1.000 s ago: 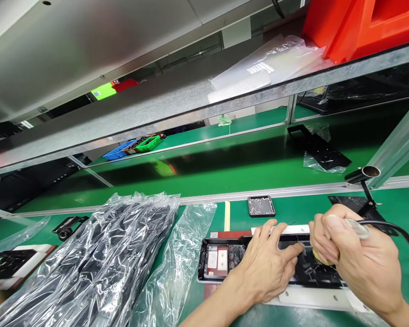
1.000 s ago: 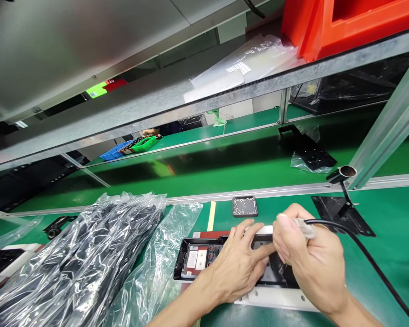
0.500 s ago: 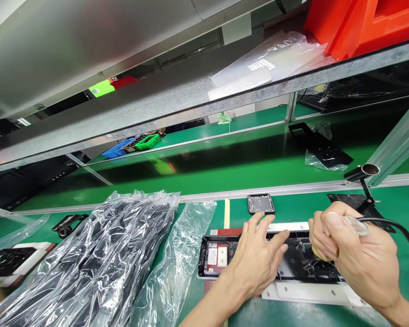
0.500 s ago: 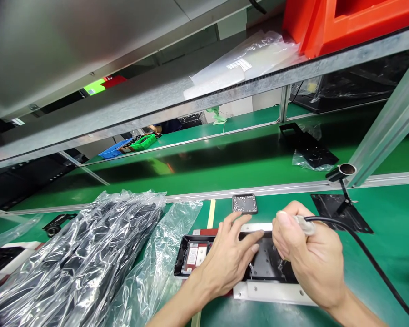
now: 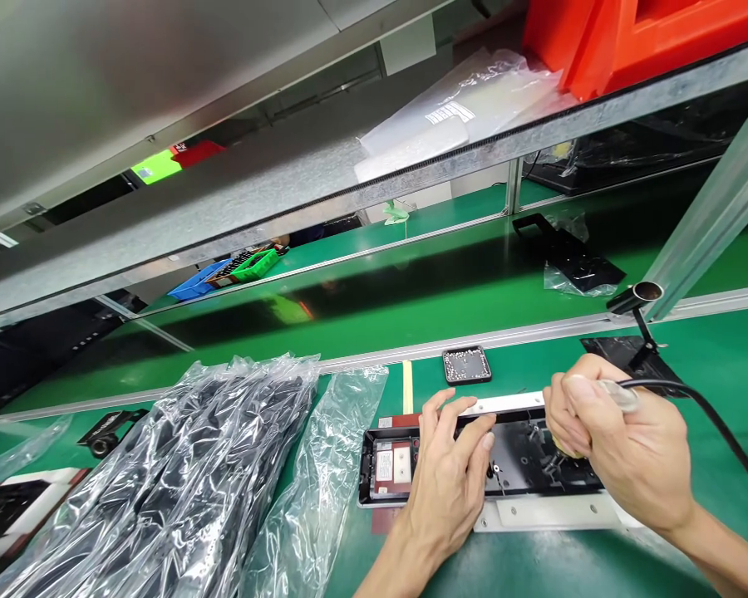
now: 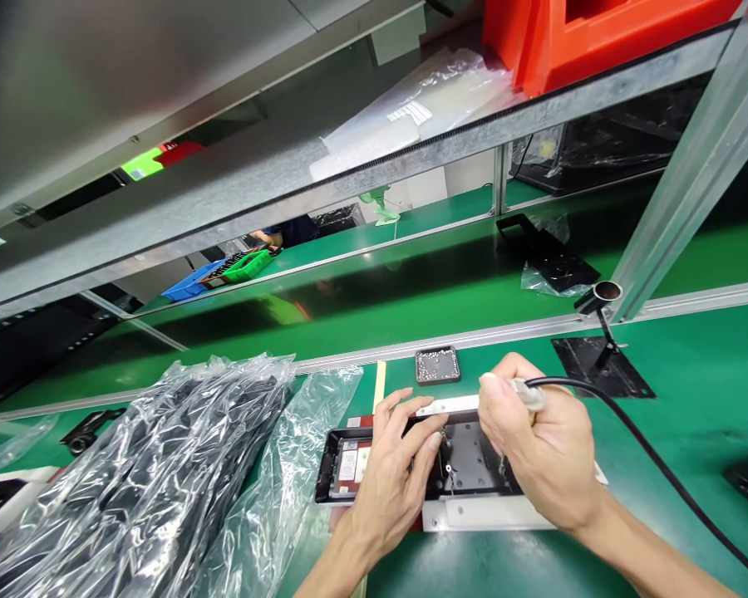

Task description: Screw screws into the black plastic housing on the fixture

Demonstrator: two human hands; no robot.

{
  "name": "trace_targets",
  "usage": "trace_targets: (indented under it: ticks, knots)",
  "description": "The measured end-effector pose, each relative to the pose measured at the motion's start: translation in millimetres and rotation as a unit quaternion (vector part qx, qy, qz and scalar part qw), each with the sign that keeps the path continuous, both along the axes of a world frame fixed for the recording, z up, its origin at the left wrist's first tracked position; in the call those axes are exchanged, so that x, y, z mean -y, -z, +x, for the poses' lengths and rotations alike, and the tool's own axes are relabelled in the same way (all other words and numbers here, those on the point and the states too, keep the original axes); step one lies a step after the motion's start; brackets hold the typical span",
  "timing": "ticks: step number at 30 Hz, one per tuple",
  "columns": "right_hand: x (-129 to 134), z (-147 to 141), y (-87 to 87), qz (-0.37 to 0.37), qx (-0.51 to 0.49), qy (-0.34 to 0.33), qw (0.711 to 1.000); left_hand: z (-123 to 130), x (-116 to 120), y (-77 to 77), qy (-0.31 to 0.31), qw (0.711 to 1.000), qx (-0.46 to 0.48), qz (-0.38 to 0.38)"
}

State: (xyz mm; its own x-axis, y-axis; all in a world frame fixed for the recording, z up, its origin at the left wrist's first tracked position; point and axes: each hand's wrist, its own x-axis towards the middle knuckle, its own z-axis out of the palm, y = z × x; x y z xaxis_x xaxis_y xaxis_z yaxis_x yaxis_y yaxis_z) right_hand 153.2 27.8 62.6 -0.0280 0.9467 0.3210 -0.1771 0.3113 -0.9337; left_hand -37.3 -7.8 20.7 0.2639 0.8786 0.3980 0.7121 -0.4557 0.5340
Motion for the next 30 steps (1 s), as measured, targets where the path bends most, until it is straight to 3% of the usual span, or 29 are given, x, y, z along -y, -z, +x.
trace_targets:
  ticks: [8, 15, 20, 30]
  knots:
    - [3, 2, -3.5, -0.012, -0.041, -0.030, 0.999, 9, 1, -6.2, 0.013, 0.999, 0.050, 0.006]
    - [3, 2, -0.8, 0.007, -0.039, -0.009, 0.999, 27, -6, -27.2, 0.034, 0.985, 0.163, -0.051]
    - [-1, 7, -0.3, -0.017, -0.018, -0.031, 0.999, 42, -11, -41.1, 0.061, 0.970, 0.218, -0.092]
    - [-2, 11, -3.3, 0.011, 0.044, -0.040, 0.998, 53, -16, -44.7, 0.046, 0.951, 0.261, -0.157]
